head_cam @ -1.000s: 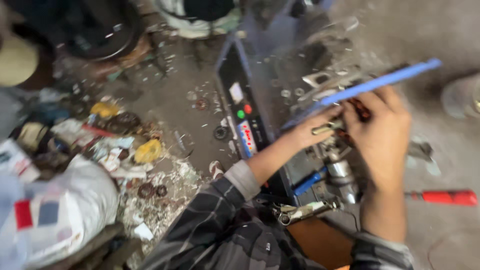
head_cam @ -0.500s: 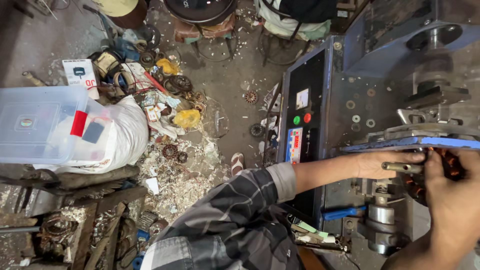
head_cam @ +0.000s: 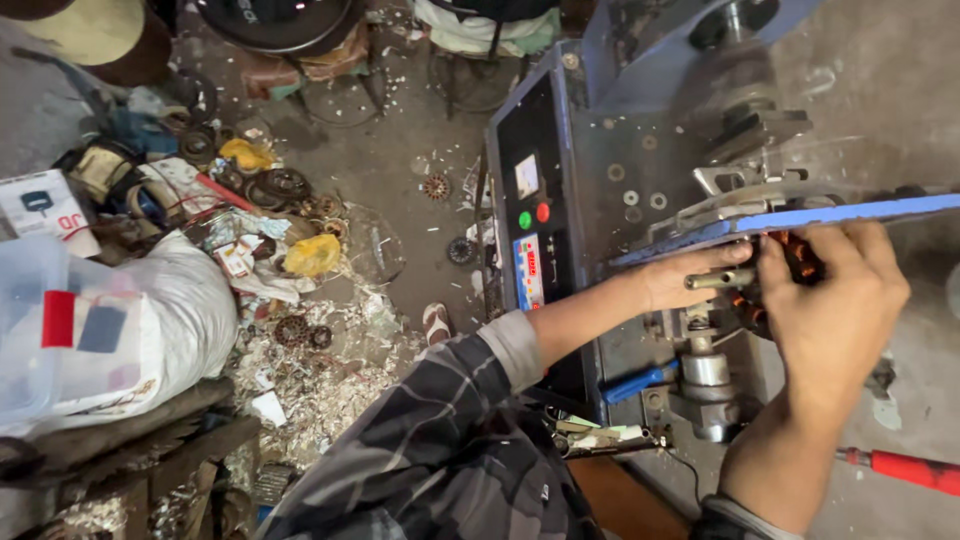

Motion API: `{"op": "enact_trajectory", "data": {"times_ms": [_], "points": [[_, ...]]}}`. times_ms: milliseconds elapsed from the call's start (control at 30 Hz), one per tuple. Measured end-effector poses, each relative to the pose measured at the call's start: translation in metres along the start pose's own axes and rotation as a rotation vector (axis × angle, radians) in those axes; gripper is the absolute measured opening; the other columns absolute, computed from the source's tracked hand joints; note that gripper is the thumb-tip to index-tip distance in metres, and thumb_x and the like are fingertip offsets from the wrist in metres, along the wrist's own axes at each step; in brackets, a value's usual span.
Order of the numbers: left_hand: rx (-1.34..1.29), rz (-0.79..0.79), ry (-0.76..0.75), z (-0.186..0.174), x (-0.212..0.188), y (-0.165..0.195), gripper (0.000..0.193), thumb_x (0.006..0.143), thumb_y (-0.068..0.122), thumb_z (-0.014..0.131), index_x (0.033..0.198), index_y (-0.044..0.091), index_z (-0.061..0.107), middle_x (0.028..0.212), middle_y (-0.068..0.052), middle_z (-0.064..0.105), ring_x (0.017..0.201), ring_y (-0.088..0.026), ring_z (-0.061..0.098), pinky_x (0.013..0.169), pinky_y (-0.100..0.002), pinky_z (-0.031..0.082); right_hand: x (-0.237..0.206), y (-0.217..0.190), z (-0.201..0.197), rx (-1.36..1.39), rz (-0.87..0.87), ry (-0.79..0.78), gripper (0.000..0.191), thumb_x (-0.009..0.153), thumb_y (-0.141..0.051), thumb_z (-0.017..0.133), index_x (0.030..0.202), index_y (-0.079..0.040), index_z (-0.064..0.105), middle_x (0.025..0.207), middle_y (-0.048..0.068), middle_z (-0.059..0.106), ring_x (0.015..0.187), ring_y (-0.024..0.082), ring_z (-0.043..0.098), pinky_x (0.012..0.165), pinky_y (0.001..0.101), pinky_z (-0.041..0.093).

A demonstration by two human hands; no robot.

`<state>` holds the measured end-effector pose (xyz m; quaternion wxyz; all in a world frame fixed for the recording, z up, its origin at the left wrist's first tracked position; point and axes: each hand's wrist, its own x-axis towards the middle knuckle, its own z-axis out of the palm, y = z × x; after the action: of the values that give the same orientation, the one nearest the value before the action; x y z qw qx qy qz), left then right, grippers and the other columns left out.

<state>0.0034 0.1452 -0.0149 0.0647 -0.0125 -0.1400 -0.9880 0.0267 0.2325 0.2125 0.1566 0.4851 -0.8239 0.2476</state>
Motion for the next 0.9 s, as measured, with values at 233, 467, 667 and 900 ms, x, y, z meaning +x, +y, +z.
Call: {"op": "enact_trajectory", "data": {"times_ms": [233, 467, 667, 900], "points": [[-0.1, -0.004, -0.142, 0.006, 0.0, 0.001, 0.031, 0.098, 0.019, 0.077, 0.124, 0.008, 0.067, 0.116, -0.006, 0.07, 0.107, -0.019, 0.067, 0.091, -0.038, 0.056, -0.001, -0.002, -0.001, 0.004, 0.028, -0.027, 0.024, 0.095, -0.004, 0.086, 0.117, 0.0, 0.077, 0.11, 0.016, 0.07, 0.093, 0.03, 0.07, 0.086, 0.0366, 0.056], [-0.108, 0.118, -0.117, 0.009, -0.001, 0.003, 0.027, 0.099, 0.017, 0.079, 0.12, 0.007, 0.066, 0.116, 0.0, 0.069, 0.107, -0.017, 0.066, 0.092, -0.037, 0.055, -0.013, 0.01, 0.008, 0.071, 0.114, -0.113, 0.022, 0.102, -0.005, 0.08, 0.122, -0.001, 0.072, 0.11, 0.013, 0.066, 0.099, 0.027, 0.07, 0.091, 0.0363, 0.055], [-0.072, 0.123, -0.174, 0.019, -0.008, 0.008, 0.028, 0.1, 0.014, 0.077, 0.124, 0.004, 0.067, 0.121, -0.004, 0.07, 0.111, -0.017, 0.066, 0.094, -0.033, 0.055, -0.016, 0.017, 0.01, 0.029, 0.051, -0.082, 0.022, 0.099, -0.004, 0.08, 0.119, -0.001, 0.073, 0.111, 0.014, 0.068, 0.099, 0.029, 0.07, 0.091, 0.0365, 0.055], [-0.163, -0.057, -0.208, 0.002, 0.002, -0.001, 0.029, 0.1, 0.013, 0.077, 0.126, 0.007, 0.068, 0.119, -0.006, 0.071, 0.111, -0.02, 0.069, 0.092, -0.039, 0.057, -0.01, 0.01, 0.004, -0.019, -0.034, -0.023, 0.026, 0.092, -0.002, 0.08, 0.118, 0.0, 0.075, 0.11, 0.015, 0.066, 0.098, 0.029, 0.07, 0.09, 0.0355, 0.056]]}}
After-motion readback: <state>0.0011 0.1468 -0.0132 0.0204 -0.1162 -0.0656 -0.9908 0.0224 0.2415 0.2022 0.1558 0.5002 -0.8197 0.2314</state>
